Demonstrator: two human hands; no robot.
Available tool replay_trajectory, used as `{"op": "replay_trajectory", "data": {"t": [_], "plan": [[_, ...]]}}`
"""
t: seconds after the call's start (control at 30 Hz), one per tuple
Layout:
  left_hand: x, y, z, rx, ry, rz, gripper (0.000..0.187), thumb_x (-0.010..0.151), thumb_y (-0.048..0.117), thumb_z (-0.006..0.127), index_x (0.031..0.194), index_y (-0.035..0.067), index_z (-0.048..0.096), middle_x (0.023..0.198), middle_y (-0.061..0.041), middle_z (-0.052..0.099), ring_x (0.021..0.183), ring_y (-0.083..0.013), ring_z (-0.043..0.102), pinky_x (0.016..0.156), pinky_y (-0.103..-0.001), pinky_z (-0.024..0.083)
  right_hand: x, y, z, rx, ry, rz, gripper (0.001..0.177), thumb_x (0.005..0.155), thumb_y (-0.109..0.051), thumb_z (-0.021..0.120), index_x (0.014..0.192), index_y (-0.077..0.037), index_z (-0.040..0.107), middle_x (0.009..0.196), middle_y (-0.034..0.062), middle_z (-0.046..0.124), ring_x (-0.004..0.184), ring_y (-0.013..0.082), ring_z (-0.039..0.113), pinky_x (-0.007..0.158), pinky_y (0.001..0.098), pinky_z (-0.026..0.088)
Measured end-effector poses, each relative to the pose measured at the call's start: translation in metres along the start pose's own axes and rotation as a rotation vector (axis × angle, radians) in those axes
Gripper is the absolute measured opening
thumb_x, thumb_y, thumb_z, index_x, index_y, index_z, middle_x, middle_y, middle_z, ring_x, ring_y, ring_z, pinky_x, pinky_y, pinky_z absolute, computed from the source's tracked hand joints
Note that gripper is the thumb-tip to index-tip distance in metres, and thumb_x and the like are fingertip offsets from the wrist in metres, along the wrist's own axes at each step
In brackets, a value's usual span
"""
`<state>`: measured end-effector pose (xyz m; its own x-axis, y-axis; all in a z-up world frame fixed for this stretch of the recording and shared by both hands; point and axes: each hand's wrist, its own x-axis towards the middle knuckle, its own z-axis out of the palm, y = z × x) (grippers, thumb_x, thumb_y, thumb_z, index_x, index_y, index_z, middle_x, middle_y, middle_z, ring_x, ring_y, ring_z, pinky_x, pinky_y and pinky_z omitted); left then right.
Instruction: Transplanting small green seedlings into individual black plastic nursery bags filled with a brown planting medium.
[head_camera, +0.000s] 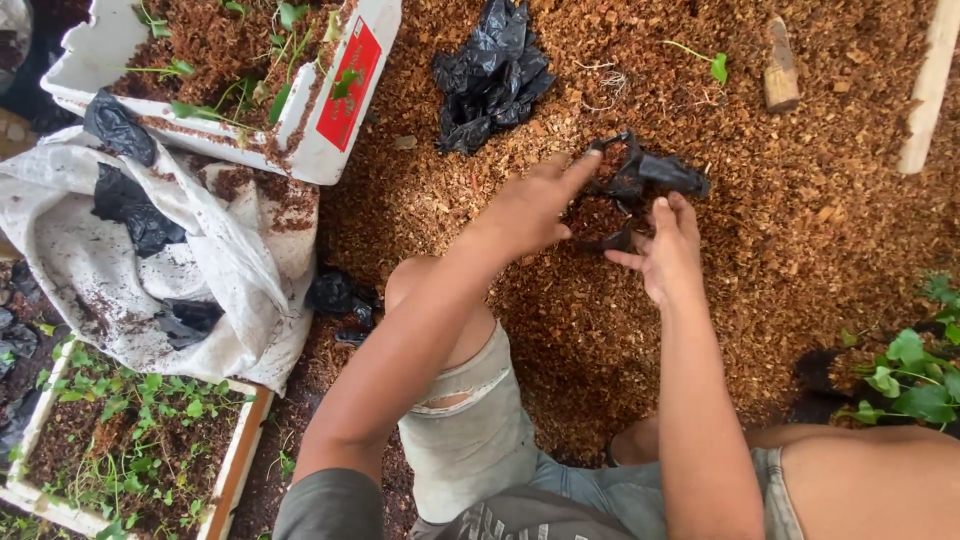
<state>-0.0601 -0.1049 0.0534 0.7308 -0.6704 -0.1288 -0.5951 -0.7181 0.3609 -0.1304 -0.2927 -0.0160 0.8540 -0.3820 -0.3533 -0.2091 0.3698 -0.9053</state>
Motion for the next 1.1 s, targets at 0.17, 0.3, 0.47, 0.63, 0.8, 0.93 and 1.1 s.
{"op": "replay_trajectory", "data": {"t": [0.17,0.3,0.47,0.63,0.8,0.93,1.1], "plan": [[-0.084,-0.048,-0.061,-0.457,0.168,-0.161,0.07,0.093,0.009,0.071,0.154,0.005,0.039,0.149,-0.027,0.048,0.141,-0.0364,0.046,0.116,-0.055,0.034,0.016,0.009,-0.028,-0.161,0.101,-0.024,0.053,0.11,-0.033,0.038,0.146,0.004,0.029,0.145,0.043,0.025,0.125,0.0663,0.04,0.077,0.0725,0.056],[-0.134,-0.2,0.025,-0.371,0.495,-0.379,0.041,0.098,0.004,0.064,0.136,-0.009,0.056,0.128,-0.032,0.062,0.123,-0.0464,0.058,0.105,-0.058,0.047,0.013,0.012,-0.04,-0.505,0.262,-0.212,0.038,0.114,-0.03,0.043,0.127,0.005,0.049,0.124,0.0331,0.05,0.102,0.045,0.065,0.06,0.0473,0.066],[-0.201,-0.33,0.167,-0.147,0.29,-0.758,0.034,0.091,0.018,0.065,0.124,0.011,0.068,0.116,-0.012,0.072,0.103,-0.0349,0.068,0.092,-0.046,0.053,-0.001,0.007,-0.026,-0.691,0.263,-0.271,0.031,0.112,-0.027,0.044,0.129,-0.001,0.049,0.106,0.0108,0.06,0.089,0.0152,0.068,0.06,0.0254,0.061],[-0.225,-0.338,0.225,-0.044,0.231,-0.778,0.102,0.083,0.043,0.07,0.162,0.014,0.014,0.166,-0.025,0.006,0.149,-0.0487,0.021,0.112,-0.058,0.032,-0.021,-0.002,0.007,-0.819,0.251,-0.247,0.031,0.112,-0.017,0.041,0.138,0.0,0.044,0.122,0.0199,0.054,0.069,0.016,0.067,0.063,0.0289,0.056],[-0.222,-0.316,0.252,-0.186,-0.129,-0.946,0.131,0.062,0.064,0.082,0.163,0.035,0.003,0.169,-0.02,0.0,0.153,-0.0442,0.014,0.109,-0.071,0.031,-0.013,0.003,0.016,-0.973,0.284,-0.411,0.045,0.106,-0.017,0.046,0.144,0.004,0.037,0.149,0.024,0.028,0.133,0.0434,0.038,0.107,0.0643,0.033],[-0.232,-0.302,0.305,0.013,-0.174,-0.838,0.13,0.053,0.069,0.089,0.159,0.032,0.022,0.163,-0.024,0.016,0.147,-0.0475,0.024,0.102,-0.065,0.045,-0.007,0.0,0.014,-1.202,0.204,-0.472,0.117,0.083,-0.091,0.019,0.163,-0.006,0.027,0.162,0.0174,-0.01,0.152,0.0431,0.001,0.115,0.075,0.021],[-0.258,-0.274,0.346,0.238,-0.209,-0.651,0.109,0.079,0.057,0.07,0.162,0.034,0.003,0.162,-0.025,0.021,0.149,-0.0438,0.029,0.087,-0.063,0.057,-0.034,-0.041,0.045,-1.297,-0.075,-0.444,0.098,0.086,-0.047,0.08,0.162,-0.01,0.03,0.16,0.0338,0.009,0.144,0.0575,0.021,0.11,0.0731,0.029]]}}
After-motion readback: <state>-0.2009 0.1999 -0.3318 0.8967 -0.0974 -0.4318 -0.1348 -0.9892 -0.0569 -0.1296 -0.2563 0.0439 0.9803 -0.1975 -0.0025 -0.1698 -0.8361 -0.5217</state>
